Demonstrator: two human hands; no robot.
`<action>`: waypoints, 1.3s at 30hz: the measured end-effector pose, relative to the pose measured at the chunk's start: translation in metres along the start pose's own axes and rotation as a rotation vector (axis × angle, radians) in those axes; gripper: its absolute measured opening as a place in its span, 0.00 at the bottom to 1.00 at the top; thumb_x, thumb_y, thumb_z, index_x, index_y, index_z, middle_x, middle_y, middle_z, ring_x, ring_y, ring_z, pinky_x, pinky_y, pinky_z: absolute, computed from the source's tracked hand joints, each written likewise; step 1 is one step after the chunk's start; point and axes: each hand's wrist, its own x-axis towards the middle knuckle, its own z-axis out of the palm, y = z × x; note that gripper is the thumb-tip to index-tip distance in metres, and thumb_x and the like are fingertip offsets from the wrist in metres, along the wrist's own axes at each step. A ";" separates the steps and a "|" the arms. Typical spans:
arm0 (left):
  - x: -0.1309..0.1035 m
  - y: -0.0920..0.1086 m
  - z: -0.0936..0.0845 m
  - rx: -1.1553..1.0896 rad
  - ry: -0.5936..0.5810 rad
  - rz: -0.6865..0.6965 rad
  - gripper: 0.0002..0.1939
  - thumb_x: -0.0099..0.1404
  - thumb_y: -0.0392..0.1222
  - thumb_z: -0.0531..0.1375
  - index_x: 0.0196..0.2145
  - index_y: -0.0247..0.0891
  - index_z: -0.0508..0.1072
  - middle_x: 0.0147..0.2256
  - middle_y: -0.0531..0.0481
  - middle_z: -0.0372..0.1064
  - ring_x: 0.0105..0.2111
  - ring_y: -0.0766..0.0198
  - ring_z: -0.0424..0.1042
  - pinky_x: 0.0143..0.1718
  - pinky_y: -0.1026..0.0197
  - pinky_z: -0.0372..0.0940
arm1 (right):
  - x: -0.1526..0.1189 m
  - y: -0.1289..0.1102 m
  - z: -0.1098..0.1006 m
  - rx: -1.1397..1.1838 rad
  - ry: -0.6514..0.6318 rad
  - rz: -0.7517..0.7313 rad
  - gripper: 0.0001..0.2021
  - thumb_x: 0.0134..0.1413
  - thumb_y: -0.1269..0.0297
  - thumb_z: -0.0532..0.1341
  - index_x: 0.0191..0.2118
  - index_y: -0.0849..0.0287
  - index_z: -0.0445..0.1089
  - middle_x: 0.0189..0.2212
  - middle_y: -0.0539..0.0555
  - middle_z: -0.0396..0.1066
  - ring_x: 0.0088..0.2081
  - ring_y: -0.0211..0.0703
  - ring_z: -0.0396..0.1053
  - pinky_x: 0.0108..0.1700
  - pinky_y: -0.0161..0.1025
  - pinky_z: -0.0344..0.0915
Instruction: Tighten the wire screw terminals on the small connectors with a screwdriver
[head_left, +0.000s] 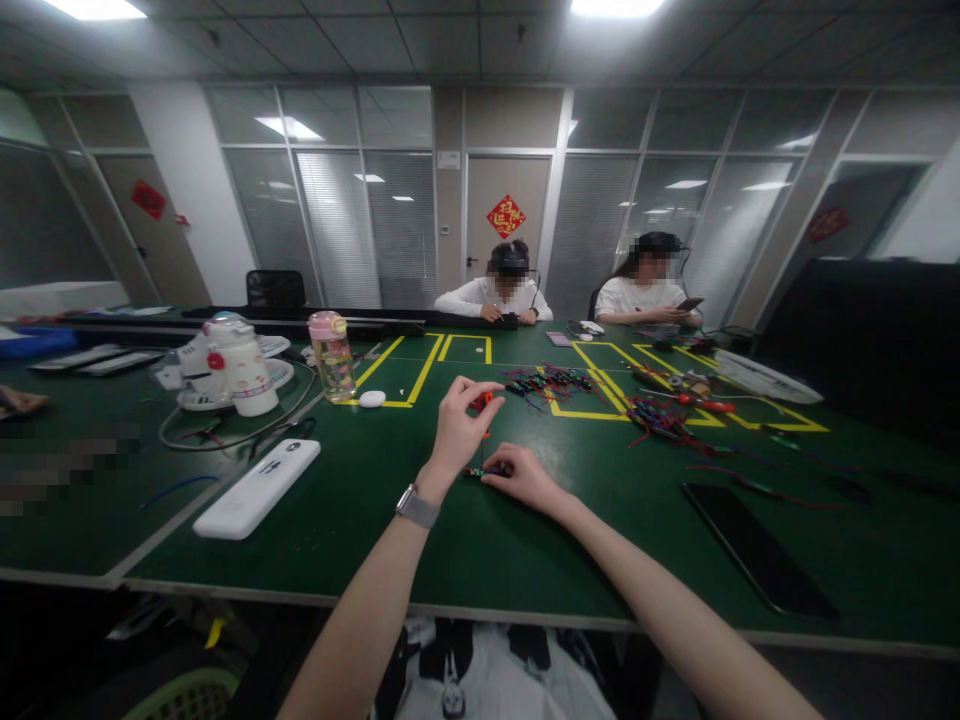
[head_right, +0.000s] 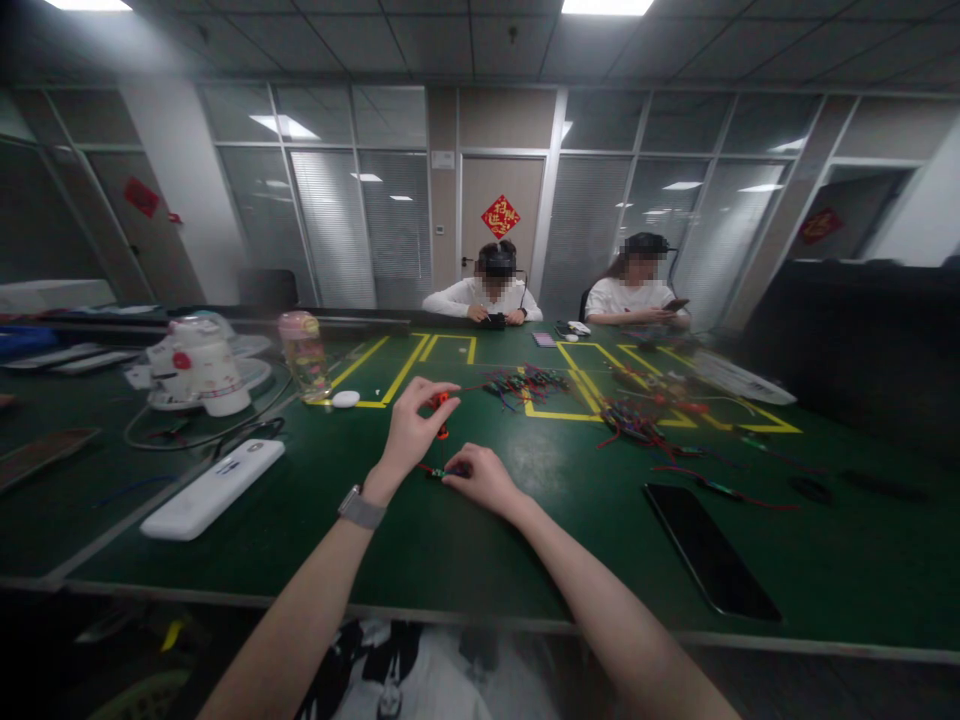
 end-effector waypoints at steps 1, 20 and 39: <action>0.000 0.000 0.000 0.023 0.008 0.000 0.08 0.63 0.42 0.59 0.40 0.42 0.76 0.34 0.51 0.65 0.33 0.65 0.67 0.39 0.62 0.65 | 0.000 0.000 0.000 0.000 0.001 0.000 0.06 0.46 0.70 0.68 0.34 0.60 0.77 0.28 0.50 0.69 0.27 0.36 0.63 0.31 0.33 0.60; -0.001 -0.001 0.001 0.069 0.032 0.018 0.08 0.63 0.37 0.59 0.40 0.41 0.74 0.34 0.51 0.65 0.35 0.64 0.68 0.40 0.61 0.65 | 0.000 0.000 -0.001 0.015 -0.005 0.002 0.06 0.46 0.70 0.68 0.34 0.60 0.77 0.28 0.51 0.69 0.28 0.37 0.64 0.32 0.33 0.60; -0.001 -0.003 0.003 0.046 0.016 0.037 0.10 0.66 0.37 0.56 0.44 0.40 0.73 0.38 0.49 0.70 0.38 0.63 0.70 0.42 0.61 0.65 | 0.000 0.000 -0.001 0.015 -0.017 0.001 0.06 0.46 0.70 0.68 0.34 0.59 0.77 0.29 0.51 0.70 0.27 0.36 0.64 0.31 0.33 0.60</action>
